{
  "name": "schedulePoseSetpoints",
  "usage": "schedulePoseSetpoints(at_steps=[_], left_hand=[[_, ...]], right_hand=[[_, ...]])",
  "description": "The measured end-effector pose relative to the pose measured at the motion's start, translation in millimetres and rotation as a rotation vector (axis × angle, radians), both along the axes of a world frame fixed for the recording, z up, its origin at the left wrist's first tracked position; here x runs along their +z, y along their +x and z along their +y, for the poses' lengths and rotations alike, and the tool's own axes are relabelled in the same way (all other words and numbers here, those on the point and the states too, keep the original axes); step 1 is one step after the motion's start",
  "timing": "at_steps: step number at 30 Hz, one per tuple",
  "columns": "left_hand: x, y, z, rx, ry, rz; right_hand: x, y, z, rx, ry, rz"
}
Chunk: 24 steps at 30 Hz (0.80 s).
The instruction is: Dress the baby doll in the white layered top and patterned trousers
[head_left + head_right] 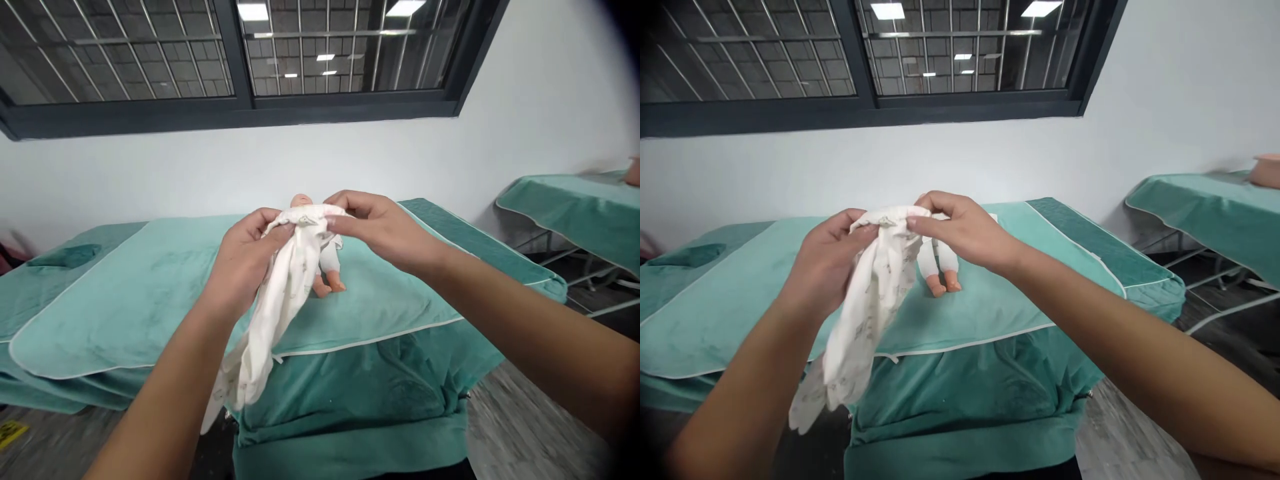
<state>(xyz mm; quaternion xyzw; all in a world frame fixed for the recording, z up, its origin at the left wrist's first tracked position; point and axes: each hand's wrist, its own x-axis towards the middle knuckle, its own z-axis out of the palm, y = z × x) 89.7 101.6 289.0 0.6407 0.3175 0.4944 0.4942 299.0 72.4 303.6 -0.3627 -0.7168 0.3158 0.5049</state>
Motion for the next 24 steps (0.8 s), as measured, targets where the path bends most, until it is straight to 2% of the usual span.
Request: schedulePoseSetpoints(at_steps=[4,6,8,11,13,15,17,19,22,24], left_hand=[[-7.4,-19,4,-0.158,-0.125,-0.003],[-9.7,-25,6,-0.205,-0.153,-0.037],[-10.8,-27,8,-0.207,-0.154,-0.057],[-12.5,-27,10,-0.151,-0.110,-0.067],[-15.7,-25,11,-0.125,-0.095,-0.068],[-21.9,-21,11,-0.124,-0.120,-0.071],[-30.9,-15,9,-0.155,-0.178,-0.068],[-40.8,-8,4,-0.253,-0.256,0.017],[-52.6,2,-2,-0.447,-0.375,0.218],[-57.1,6,-3,-0.420,-0.411,0.167]], right_hand=[[-8.7,-10,0,0.133,-0.166,0.207],[-16.5,-13,3,0.167,-0.230,0.213],[-23.9,-14,6,0.212,-0.286,0.123],[-30.4,-13,8,0.378,-0.376,-0.117],[-32.2,-14,7,0.436,-0.408,-0.196],[-33.6,-16,7,0.377,-0.403,-0.114],[-36.1,-19,9,0.271,-0.390,0.075],[-41.0,-22,14,0.192,-0.398,0.245],[-52.6,-23,21,0.115,-0.447,0.385],[-61.6,-22,23,0.126,-0.503,0.424]])
